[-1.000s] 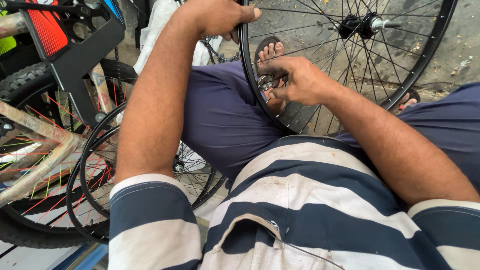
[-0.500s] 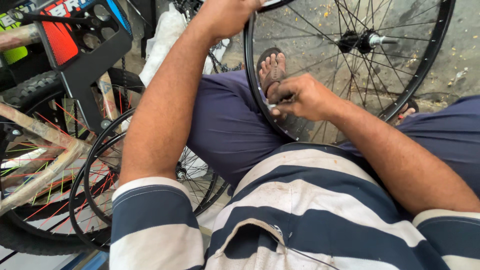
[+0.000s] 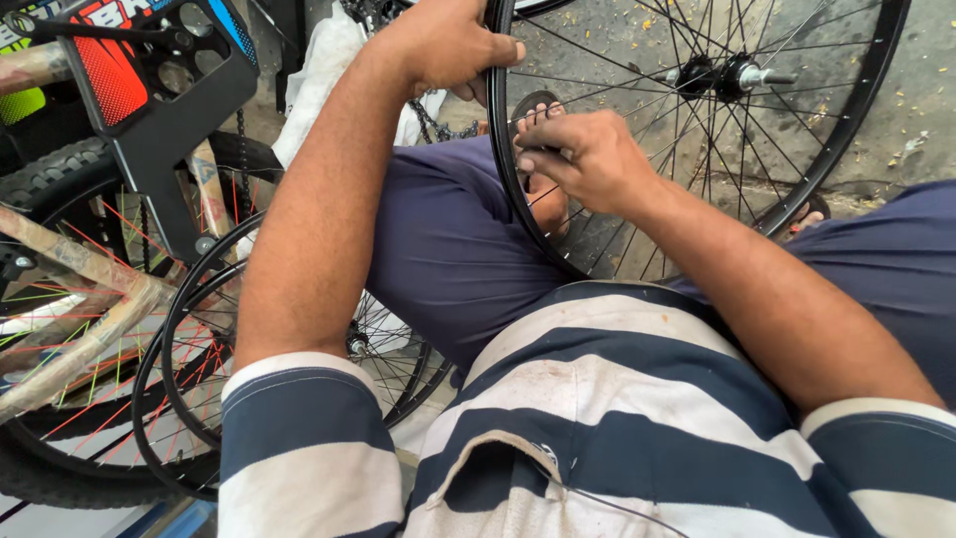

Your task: The person sits on the ground with a bicycle wheel resting across their lap and works around the rim, using a small hand tool on the spoke nipples and turning the wheel to reach different sections. They reposition the wheel and continue working around the rim.

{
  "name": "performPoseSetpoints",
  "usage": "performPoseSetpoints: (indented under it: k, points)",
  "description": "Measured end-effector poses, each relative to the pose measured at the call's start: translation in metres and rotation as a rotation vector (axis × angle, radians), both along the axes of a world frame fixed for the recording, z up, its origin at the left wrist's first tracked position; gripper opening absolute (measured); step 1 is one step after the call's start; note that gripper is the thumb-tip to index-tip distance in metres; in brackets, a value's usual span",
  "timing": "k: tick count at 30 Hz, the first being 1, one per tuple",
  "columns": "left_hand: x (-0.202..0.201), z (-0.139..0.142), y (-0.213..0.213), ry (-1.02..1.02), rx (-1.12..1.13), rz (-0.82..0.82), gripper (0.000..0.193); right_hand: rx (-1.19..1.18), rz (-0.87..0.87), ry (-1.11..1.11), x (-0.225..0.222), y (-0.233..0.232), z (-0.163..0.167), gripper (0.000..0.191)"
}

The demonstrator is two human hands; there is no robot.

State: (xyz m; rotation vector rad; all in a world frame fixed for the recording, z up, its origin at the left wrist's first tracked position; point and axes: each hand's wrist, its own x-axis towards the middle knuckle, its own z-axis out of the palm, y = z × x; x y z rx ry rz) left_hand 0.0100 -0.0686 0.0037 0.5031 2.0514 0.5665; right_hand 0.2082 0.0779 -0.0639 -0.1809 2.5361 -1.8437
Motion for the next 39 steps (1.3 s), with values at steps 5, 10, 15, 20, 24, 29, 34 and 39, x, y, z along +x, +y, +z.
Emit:
performPoseSetpoints:
  k: [5,10,15,20,24,29,34,39]
  points:
    - [-0.002,0.000,-0.001,0.000,0.011,-0.018,0.033,-0.129,0.076,0.063,0.001,0.005,-0.003,0.019]
    - [-0.003,-0.002,0.000,0.021,-0.021,-0.040,0.036,0.140,0.022,0.003,0.001,-0.005,0.000,0.041]
    - [-0.002,-0.003,-0.002,0.010,0.009,-0.028,0.036,0.086,0.081,0.110,-0.003,0.000,0.004,0.041]
    - [-0.003,-0.003,-0.002,-0.003,-0.040,-0.046,0.038,0.092,0.088,-0.119,-0.004,0.001,0.000,0.039]
    - [-0.001,-0.002,-0.001,-0.001,0.009,-0.037,0.035,0.346,0.047,0.145,-0.003,-0.003,-0.005,0.058]
    - [0.001,-0.001,-0.004,-0.040,0.023,0.004,0.034,0.053,0.128,-0.157,-0.004,-0.001,-0.009,0.036]
    - [0.000,-0.001,-0.004,-0.049,0.034,0.012,0.034,0.231,0.066,-0.054,-0.003,-0.003,-0.006,0.043]
    - [0.001,-0.002,-0.005,-0.043,0.027,0.005,0.033,-0.270,0.190,-0.120,-0.007,0.005,0.001,0.025]
